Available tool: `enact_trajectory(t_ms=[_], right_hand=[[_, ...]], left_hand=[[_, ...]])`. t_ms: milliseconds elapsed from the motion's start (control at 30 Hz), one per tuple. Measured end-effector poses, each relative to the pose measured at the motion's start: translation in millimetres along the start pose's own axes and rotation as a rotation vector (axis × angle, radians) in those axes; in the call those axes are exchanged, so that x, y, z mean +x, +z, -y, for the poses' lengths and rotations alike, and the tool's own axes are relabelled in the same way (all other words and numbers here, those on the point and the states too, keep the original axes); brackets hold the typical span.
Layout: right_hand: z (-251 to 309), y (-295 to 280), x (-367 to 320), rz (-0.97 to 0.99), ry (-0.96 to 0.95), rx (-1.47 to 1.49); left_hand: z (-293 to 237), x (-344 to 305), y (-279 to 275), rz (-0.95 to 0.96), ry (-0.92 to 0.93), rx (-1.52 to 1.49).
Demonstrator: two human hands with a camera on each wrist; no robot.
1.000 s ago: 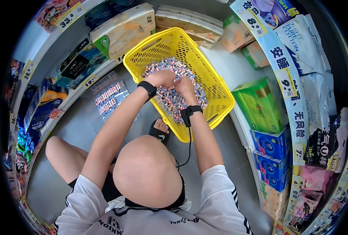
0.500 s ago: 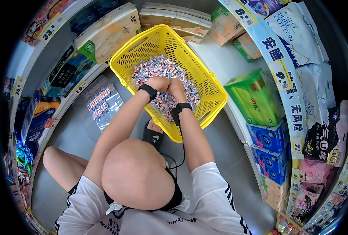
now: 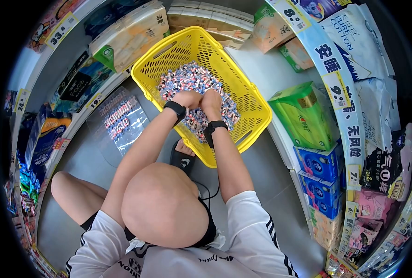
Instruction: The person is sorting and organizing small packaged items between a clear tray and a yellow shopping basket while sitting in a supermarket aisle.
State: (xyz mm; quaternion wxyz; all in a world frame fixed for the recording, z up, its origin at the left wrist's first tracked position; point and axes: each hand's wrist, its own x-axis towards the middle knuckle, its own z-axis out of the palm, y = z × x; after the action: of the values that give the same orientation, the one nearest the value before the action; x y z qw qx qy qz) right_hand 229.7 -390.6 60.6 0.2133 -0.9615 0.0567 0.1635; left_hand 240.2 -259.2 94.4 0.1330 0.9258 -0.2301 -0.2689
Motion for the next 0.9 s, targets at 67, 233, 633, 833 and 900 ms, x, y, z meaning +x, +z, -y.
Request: enact_trajectory(t_ms=[67,233,633,833,900], right_hand=[[0.5,-0.8,1.5,-0.045,0.041,0.028],[6.1,-15.8,-1.2,-0.084,0.025,0.161],[43.0,-55.5,-19.2,-0.134,-0.128,0.497],[76.8,-68.0,-38.5,-0.128,-0.258,0.465],[87.5,-70.7,-43.9,-0.077,-0.346,0.509]], left_hand=[[-3.2,-2.6,-2.7,0.006,-0.035,-0.025],[-11.2,-17.5,-19.1,0.053,-0.090,-0.109],[11.7,-79.9,-31.4,-0.572,-0.038,-0.180],[24.8,-105.6,-30.4,-0.688,-0.048,-0.231],[23.4,-119.2,-35.9,-0.700,-0.071,-0.242]])
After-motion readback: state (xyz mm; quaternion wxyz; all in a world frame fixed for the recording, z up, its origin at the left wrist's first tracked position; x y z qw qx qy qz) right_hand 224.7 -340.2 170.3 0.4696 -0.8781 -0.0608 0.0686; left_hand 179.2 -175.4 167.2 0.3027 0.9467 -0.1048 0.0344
